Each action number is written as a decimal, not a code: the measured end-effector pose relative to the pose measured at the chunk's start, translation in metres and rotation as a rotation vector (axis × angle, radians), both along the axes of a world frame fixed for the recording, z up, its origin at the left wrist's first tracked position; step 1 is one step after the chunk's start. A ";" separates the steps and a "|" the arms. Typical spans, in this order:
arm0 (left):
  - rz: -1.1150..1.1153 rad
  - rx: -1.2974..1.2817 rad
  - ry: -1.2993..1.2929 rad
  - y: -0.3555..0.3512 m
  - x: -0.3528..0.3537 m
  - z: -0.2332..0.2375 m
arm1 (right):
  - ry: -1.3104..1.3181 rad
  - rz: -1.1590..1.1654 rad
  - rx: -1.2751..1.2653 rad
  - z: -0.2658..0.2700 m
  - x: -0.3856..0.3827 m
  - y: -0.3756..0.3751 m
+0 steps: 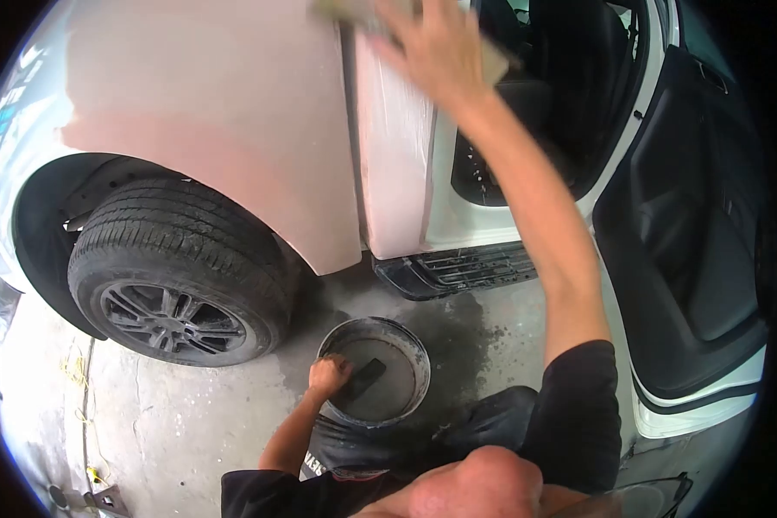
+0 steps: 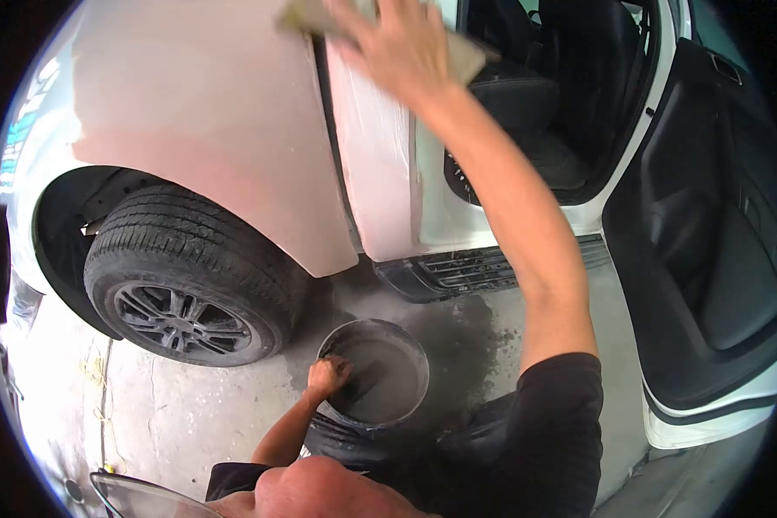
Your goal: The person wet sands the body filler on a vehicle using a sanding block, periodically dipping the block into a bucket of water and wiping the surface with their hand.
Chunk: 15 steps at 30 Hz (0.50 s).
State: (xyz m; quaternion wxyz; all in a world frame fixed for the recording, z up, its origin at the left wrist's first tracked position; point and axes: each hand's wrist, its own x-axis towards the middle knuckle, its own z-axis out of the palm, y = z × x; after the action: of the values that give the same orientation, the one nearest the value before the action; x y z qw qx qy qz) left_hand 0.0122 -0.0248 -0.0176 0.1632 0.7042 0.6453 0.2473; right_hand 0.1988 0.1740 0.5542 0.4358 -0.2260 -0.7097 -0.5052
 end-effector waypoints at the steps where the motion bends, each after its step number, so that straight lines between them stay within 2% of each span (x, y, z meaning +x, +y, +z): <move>1: -0.009 0.002 0.008 0.002 0.000 -0.003 | 0.048 0.049 0.021 0.012 -0.007 -0.004; 3: -0.028 0.011 0.027 0.001 -0.003 -0.005 | 0.148 0.146 0.068 0.023 -0.016 -0.009; 4: -0.018 0.011 0.045 -0.003 -0.005 -0.001 | 0.116 0.113 0.049 -0.007 -0.008 -0.006; 6: 0.000 0.009 0.086 -0.007 0.000 0.011 | 0.056 0.047 0.005 -0.109 0.017 0.002; 9: 0.008 0.042 0.001 -0.005 -0.001 0.002 | -0.063 0.078 -0.057 -0.163 0.059 0.011; 10: -0.003 -0.006 0.025 -0.013 -0.005 -0.001 | -0.106 0.023 -0.058 -0.137 0.057 0.003; 12: -0.026 -0.046 0.055 -0.003 -0.004 -0.004 | 0.026 0.013 0.038 -0.046 0.034 0.001; 14: -0.031 -0.033 0.071 0.000 -0.004 -0.004 | 0.240 0.096 -0.053 0.055 0.014 -0.021; 15: -0.018 -0.048 0.043 0.000 -0.002 0.000 | 0.236 0.086 -0.120 0.068 0.013 -0.012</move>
State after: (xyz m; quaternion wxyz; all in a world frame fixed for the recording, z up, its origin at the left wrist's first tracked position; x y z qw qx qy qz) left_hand 0.0098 -0.0246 -0.0179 0.1683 0.7109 0.6481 0.2150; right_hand 0.2121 0.1622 0.6224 0.5234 -0.2790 -0.6915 -0.4125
